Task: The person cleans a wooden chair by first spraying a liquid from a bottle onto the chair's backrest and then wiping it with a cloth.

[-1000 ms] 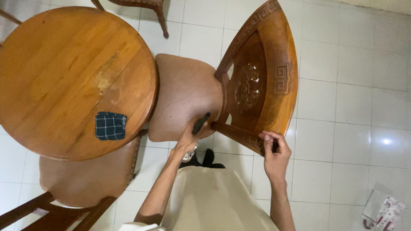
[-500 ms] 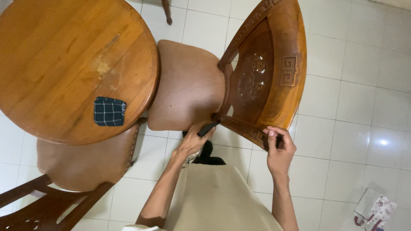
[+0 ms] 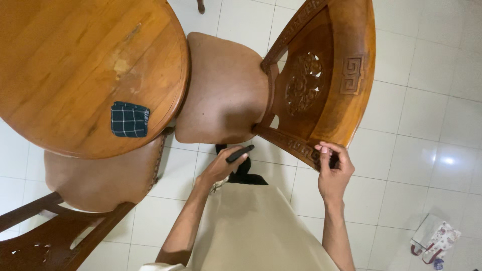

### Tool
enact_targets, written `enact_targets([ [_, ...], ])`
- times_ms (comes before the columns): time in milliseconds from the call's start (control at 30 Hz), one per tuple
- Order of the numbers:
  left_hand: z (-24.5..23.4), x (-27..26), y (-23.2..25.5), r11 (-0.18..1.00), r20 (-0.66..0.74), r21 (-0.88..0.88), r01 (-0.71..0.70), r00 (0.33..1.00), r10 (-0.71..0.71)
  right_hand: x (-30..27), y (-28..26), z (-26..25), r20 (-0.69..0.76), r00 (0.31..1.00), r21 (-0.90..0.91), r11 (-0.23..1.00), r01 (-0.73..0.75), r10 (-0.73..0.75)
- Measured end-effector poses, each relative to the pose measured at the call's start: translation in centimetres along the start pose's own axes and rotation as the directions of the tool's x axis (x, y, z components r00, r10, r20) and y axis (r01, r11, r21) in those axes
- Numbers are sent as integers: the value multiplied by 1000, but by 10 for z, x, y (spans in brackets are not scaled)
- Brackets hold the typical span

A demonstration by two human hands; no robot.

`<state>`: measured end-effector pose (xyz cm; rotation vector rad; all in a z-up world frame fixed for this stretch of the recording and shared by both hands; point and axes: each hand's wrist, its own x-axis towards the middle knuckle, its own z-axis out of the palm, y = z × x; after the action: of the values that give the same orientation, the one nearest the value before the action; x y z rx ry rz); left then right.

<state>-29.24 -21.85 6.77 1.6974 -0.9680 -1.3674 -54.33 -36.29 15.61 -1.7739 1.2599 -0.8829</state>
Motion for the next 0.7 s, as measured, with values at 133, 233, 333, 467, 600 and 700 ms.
enact_targets([
  [133,6,-7,0,962,22,38,270,962,-271,1,-2,0,7,1000,7,1000,8,-8],
  [233,11,4,-30,999,-184,8,37,982,-35,1,-2,0,4,1000,3,1000,-18,18],
  [333,15,18,-58,997,-287,64,40,958,-20,0,-5,0,6,1000,27,1000,-7,7],
  [467,9,28,-66,997,-287,45,65,957,-49,-1,-14,0,0,999,-17,999,-48,48],
  [600,1,48,-62,997,-358,63,-43,932,62,-3,-21,4,-3,998,-80,995,59,-59],
  [700,-5,67,-62,998,-411,42,-39,910,53,-4,-25,9,-4,993,-192,974,116,-119],
])
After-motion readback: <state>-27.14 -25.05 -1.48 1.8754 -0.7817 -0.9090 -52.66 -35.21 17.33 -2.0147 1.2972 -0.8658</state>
